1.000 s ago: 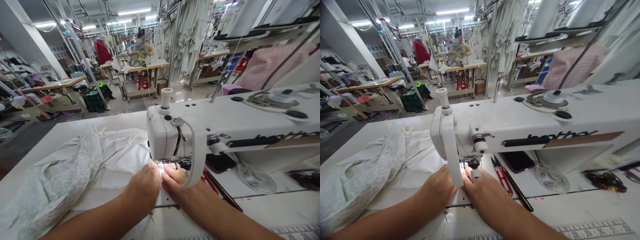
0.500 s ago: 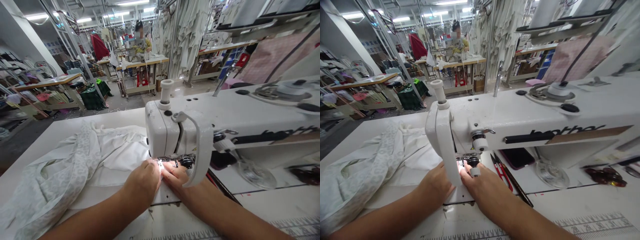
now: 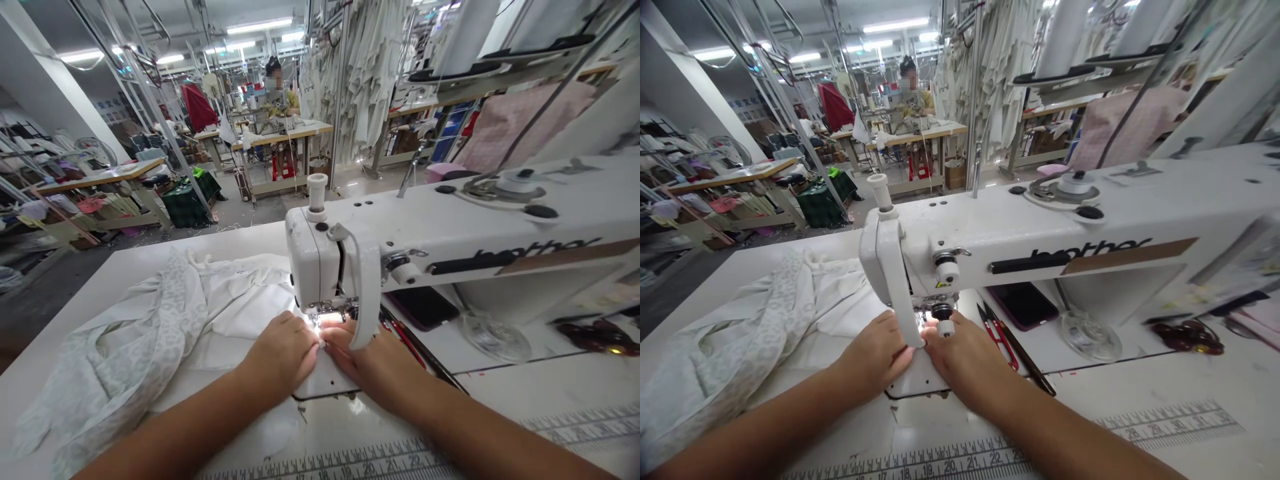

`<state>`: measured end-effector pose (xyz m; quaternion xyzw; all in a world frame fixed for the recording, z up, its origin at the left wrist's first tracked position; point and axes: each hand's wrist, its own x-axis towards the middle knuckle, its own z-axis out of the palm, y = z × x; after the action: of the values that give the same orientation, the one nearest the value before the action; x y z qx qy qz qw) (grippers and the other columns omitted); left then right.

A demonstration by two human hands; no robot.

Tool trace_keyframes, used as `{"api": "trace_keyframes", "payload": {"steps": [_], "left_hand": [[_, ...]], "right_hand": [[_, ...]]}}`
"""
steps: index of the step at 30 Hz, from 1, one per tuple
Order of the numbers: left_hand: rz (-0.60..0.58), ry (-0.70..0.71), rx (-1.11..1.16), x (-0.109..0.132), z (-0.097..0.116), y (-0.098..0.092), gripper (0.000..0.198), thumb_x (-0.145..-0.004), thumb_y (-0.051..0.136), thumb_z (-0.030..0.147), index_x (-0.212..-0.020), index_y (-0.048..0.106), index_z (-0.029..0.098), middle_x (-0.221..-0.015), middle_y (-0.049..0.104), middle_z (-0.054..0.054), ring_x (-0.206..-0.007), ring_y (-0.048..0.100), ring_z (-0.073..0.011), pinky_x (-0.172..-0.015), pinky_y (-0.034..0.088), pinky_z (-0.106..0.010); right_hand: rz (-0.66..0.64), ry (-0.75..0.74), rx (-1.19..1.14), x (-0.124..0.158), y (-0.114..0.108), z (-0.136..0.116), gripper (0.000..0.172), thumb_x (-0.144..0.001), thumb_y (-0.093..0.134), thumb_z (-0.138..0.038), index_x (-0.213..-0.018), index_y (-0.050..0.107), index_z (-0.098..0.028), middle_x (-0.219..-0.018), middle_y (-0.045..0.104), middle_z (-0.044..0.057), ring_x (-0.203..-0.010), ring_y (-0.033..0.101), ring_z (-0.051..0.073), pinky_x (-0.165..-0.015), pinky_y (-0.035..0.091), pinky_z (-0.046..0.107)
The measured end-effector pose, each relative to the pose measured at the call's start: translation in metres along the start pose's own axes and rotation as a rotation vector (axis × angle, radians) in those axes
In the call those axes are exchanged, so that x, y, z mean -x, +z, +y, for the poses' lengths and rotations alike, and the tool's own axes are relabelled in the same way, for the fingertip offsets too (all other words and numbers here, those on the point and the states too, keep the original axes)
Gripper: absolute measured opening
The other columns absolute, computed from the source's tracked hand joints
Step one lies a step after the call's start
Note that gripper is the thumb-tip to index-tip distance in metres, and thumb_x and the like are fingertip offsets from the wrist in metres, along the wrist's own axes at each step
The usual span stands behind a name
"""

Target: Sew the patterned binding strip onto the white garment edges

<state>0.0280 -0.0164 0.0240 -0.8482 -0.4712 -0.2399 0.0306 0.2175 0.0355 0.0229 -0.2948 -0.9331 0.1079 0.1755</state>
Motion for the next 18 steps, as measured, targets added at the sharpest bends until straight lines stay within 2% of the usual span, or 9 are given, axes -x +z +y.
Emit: {"api": "trace_keyframes", "payload": {"steps": [3, 5, 6, 9, 12, 18], "left_hand": [[-0.042, -0.090, 0.211, -0.002, -0.007, -0.005, 0.019, -0.086, 0.049, 0.010, -0.072, 0.059, 0.019, -0.073, 0.061, -0.001, -0.072, 0.059, -0.0154, -0.068, 0.053, -0.028], [-0.034, -0.109, 0.220, -0.002, -0.008, -0.005, 0.013, -0.087, 0.054, 0.015, -0.077, 0.061, 0.019, -0.075, 0.063, -0.001, -0.075, 0.060, -0.0165, -0.070, 0.054, -0.030], [-0.012, -0.094, 0.189, -0.002, -0.007, -0.005, 0.007, -0.087, 0.058, 0.021, -0.082, 0.062, 0.018, -0.078, 0.064, -0.003, -0.078, 0.060, -0.0186, -0.072, 0.054, -0.032], [0.080, 0.052, 0.037, -0.001, -0.003, -0.001, 0.023, -0.088, 0.064, 0.032, -0.100, 0.060, 0.013, -0.089, 0.067, -0.010, -0.090, 0.061, -0.0256, -0.076, 0.055, -0.041], [0.101, 0.180, -0.072, -0.002, -0.002, 0.003, 0.012, -0.095, 0.049, 0.019, -0.101, 0.058, 0.013, -0.087, 0.066, -0.009, -0.085, 0.063, -0.0237, -0.076, 0.055, -0.043], [0.040, 0.213, -0.112, 0.003, -0.011, 0.007, 0.022, -0.094, 0.037, 0.007, -0.098, 0.058, 0.014, -0.083, 0.064, -0.008, -0.078, 0.062, -0.0205, -0.072, 0.056, -0.039]], "right_hand": [[0.000, 0.034, 0.001, -0.004, 0.006, -0.002, 0.020, -0.090, 0.048, -0.013, -0.089, 0.066, -0.020, -0.095, 0.068, 0.008, -0.086, 0.061, 0.021, -0.070, 0.046, 0.031], [0.000, 0.052, -0.010, -0.007, 0.009, -0.002, 0.019, -0.090, 0.048, -0.013, -0.086, 0.065, -0.020, -0.095, 0.068, 0.007, -0.084, 0.061, 0.021, -0.070, 0.046, 0.031], [-0.001, 0.059, -0.019, -0.008, 0.010, -0.002, 0.019, -0.090, 0.048, -0.013, -0.086, 0.065, -0.020, -0.093, 0.068, 0.007, -0.083, 0.061, 0.020, -0.070, 0.046, 0.030], [-0.004, 0.074, -0.043, -0.010, 0.009, -0.002, 0.017, -0.089, 0.049, -0.013, -0.084, 0.064, -0.018, -0.085, 0.067, 0.006, -0.076, 0.060, 0.019, -0.068, 0.045, 0.030], [0.003, 0.076, -0.066, -0.010, 0.006, -0.003, 0.017, -0.089, 0.049, -0.013, -0.081, 0.063, -0.017, -0.082, 0.066, 0.006, -0.073, 0.059, 0.018, -0.067, 0.044, 0.030], [0.002, 0.083, -0.105, -0.012, 0.004, -0.004, 0.018, -0.089, 0.052, -0.014, -0.076, 0.065, -0.019, -0.073, 0.065, 0.002, -0.069, 0.059, 0.016, -0.064, 0.042, 0.028]]}}
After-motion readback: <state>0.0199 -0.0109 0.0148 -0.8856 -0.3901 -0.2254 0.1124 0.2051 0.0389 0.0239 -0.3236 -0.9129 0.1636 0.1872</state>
